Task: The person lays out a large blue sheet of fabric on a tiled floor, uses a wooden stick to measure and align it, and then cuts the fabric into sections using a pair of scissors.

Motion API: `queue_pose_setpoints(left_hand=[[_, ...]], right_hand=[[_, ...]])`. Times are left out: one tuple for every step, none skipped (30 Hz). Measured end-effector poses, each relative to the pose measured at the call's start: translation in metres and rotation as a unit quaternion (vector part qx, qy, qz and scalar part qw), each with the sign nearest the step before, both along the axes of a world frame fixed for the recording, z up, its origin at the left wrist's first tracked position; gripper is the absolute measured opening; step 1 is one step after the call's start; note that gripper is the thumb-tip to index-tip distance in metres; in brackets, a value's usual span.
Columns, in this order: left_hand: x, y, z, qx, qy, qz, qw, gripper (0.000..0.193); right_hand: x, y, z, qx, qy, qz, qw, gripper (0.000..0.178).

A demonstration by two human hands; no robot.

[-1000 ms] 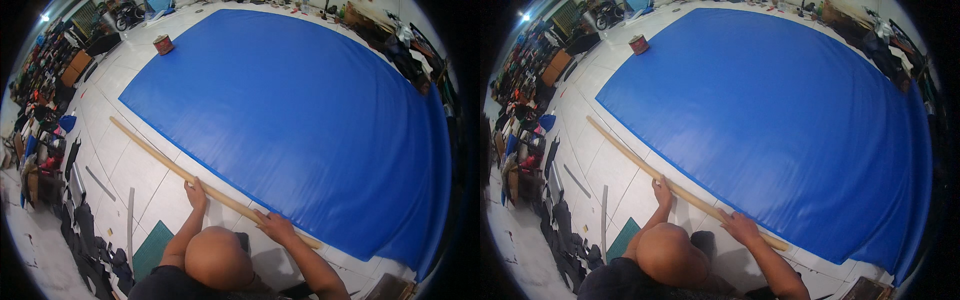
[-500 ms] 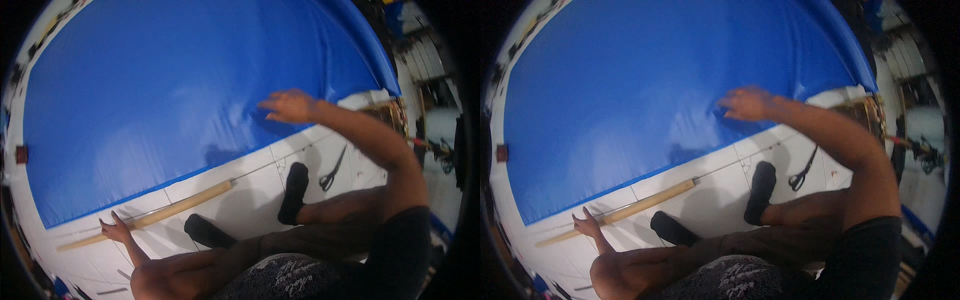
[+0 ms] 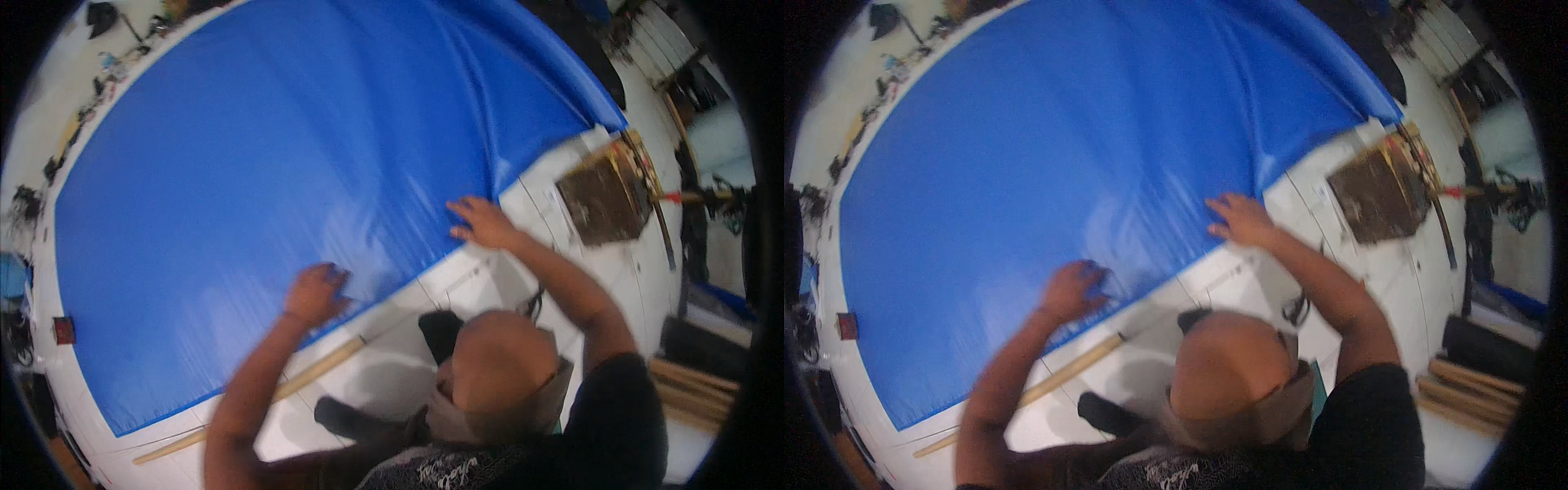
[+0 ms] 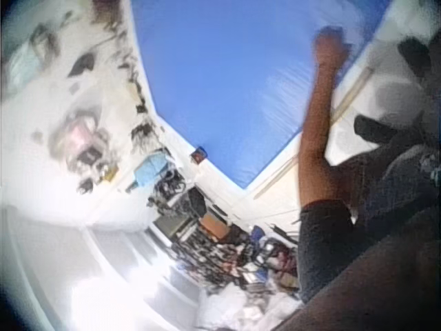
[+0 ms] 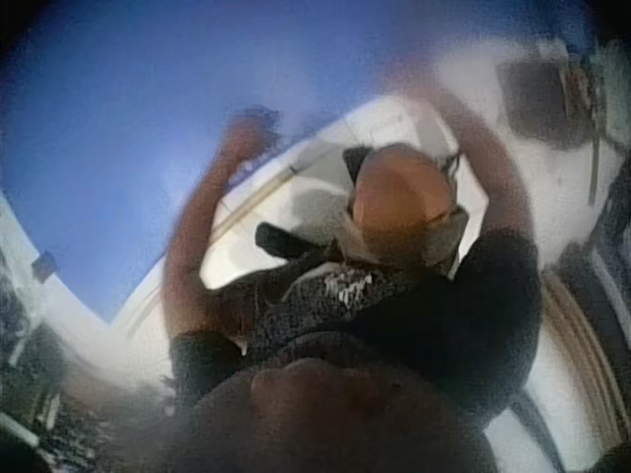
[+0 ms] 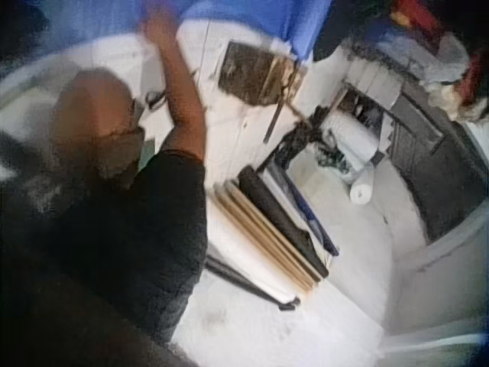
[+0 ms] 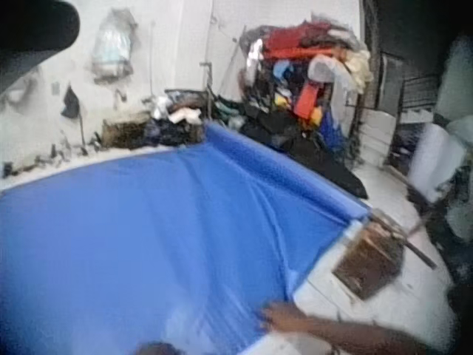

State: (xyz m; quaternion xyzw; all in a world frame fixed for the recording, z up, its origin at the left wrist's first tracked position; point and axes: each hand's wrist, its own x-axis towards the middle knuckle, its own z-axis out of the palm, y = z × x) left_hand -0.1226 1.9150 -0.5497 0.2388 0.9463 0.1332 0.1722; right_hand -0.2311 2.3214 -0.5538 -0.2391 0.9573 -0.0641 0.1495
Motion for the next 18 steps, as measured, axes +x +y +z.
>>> queue_pose_setpoints(left_hand=[[-0.002, 0.035, -0.016, 0.021, -0.017, 0.024, 0.999, 0.059], [0.008, 0.053, -0.045, 0.072, 0.030, 0.030, 0.997, 0.062], [0.010, 0.082, -0.046, 0.097, 0.012, 0.037, 0.994, 0.061], [0.020, 0.100, -0.047, 0.092, 0.037, 0.071, 0.993, 0.059], [0.029, 0.116, -0.049, 0.093, 0.053, 0.101, 0.989, 0.056], [0.033, 0.120, -0.056, 0.085, 0.057, 0.112, 0.988, 0.055], [0.037, 0.116, -0.060, 0.068, 0.062, 0.130, 0.987, 0.053], [0.037, 0.119, -0.062, 0.065, 0.067, 0.138, 0.986, 0.052], [0.037, 0.121, -0.065, 0.053, 0.075, 0.138, 0.986, 0.049], [0.038, 0.122, -0.067, 0.042, 0.083, 0.137, 0.986, 0.047], [0.035, 0.126, -0.065, 0.034, 0.087, 0.134, 0.987, 0.044], [0.032, 0.129, -0.062, 0.033, 0.094, 0.133, 0.986, 0.041], [0.030, 0.129, -0.064, 0.040, 0.103, 0.127, 0.986, 0.040], [0.033, 0.129, -0.068, 0.046, 0.111, 0.121, 0.985, 0.040], [0.037, 0.129, -0.074, 0.046, 0.118, 0.117, 0.985, 0.040], [0.039, 0.126, -0.085, 0.049, 0.123, 0.098, 0.986, 0.037], [0.039, 0.129, -0.084, 0.091, 0.103, 0.120, 0.983, 0.036], [0.035, 0.135, -0.079, 0.140, 0.087, 0.136, 0.977, 0.035]], right_hand=[[0.001, -0.002, -0.021, -0.007, 0.084, -0.004, 0.996, 0.065], [0.002, -0.018, -0.030, 0.006, 0.083, -0.039, 0.996, 0.066], [0.001, -0.012, -0.044, -0.016, 0.116, -0.069, 0.991, 0.065], [0.002, -0.019, -0.055, -0.033, 0.139, -0.110, 0.984, 0.060], [0.002, -0.015, -0.060, -0.061, 0.152, -0.128, 0.978, 0.055], [0.005, -0.015, -0.064, -0.061, 0.188, -0.119, 0.973, 0.052], [0.004, -0.028, -0.068, -0.077, 0.183, -0.113, 0.974, 0.051], [0.003, -0.027, -0.064, -0.080, 0.182, -0.114, 0.973, 0.051], [0.002, -0.026, -0.061, -0.083, 0.181, -0.116, 0.973, 0.051], [0.000, -0.025, -0.061, -0.095, 0.187, -0.110, 0.972, 0.050], [-0.001, -0.017, -0.061, -0.102, 0.190, -0.107, 0.971, 0.048], [-0.001, -0.009, -0.061, -0.108, 0.193, -0.105, 0.969, 0.047], [0.002, -0.002, -0.060, -0.160, 0.182, -0.121, 0.963, 0.045], [0.010, 0.004, -0.059, -0.213, 0.168, -0.137, 0.953, 0.043], [0.021, 0.011, -0.060, -0.270, 0.148, -0.151, 0.939, 0.041], [0.039, 0.018, -0.051, -0.271, 0.131, -0.167, 0.939, 0.038], [0.063, 0.033, -0.045, -0.264, 0.117, -0.186, 0.939, 0.035], [0.092, 0.057, -0.055, -0.222, 0.093, -0.261, 0.935, 0.031]])
